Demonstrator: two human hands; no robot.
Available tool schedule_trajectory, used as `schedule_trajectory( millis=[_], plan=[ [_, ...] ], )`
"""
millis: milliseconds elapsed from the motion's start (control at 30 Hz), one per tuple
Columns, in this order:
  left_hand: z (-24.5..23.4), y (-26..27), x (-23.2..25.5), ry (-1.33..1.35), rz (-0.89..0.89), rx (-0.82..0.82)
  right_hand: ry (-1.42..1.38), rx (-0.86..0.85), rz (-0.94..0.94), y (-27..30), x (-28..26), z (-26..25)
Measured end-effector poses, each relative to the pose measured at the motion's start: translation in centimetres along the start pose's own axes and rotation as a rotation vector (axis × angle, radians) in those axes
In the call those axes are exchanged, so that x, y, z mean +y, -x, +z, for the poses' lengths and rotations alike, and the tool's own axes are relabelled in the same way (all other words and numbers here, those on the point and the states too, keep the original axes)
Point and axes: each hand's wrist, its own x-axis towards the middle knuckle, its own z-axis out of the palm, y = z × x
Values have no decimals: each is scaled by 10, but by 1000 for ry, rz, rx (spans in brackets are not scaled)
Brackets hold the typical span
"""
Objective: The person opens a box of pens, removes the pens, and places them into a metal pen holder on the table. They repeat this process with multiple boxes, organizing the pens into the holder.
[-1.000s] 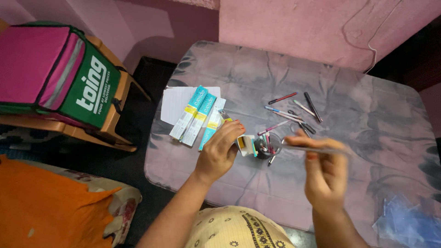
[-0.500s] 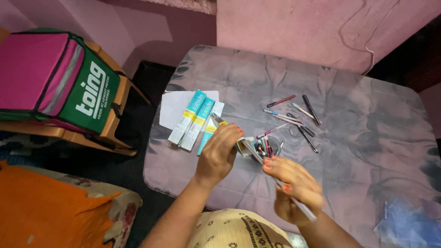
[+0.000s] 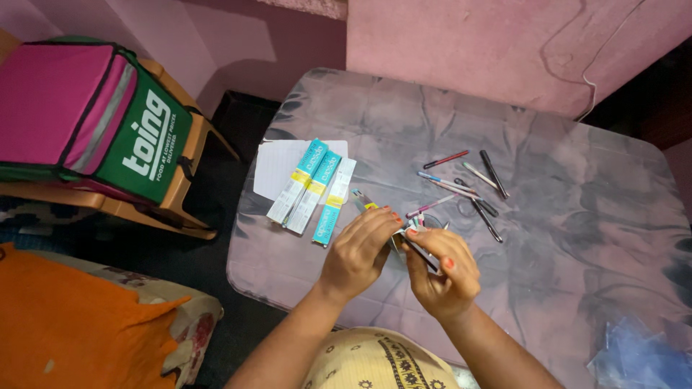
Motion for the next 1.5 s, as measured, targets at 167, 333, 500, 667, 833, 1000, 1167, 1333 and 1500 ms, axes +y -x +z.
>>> schedule_trajectory(
  millis=[167,333,500,667,833,1000,1167,1333,1500],
  plan=[
    [3,0,-1,11,-55,-10,45,9,-28,2,8,2],
    [13,10,-10,44,-130,-37,61,-47,-26,4,21,1],
    [30,33,-34,115,-320,-95,290,-286,137,14,24,6],
    [42,53,-57,137,-353,-98,325,-398,174,34,30,18],
    [52,68,-65,132,-452,-116,343,-505,271,46,30,25],
    [58,76,-71,110,-469,-110,349,-654,400,44,32,37],
    [55,77,-79,173,-572,-104,287,-703,474,40,33,39],
    [55,74,-80,578,-676,20,90,-478,554,40,27,33],
    [41,53,-69,414,-607,-27,-250,-276,884,46,35,34]
  ],
)
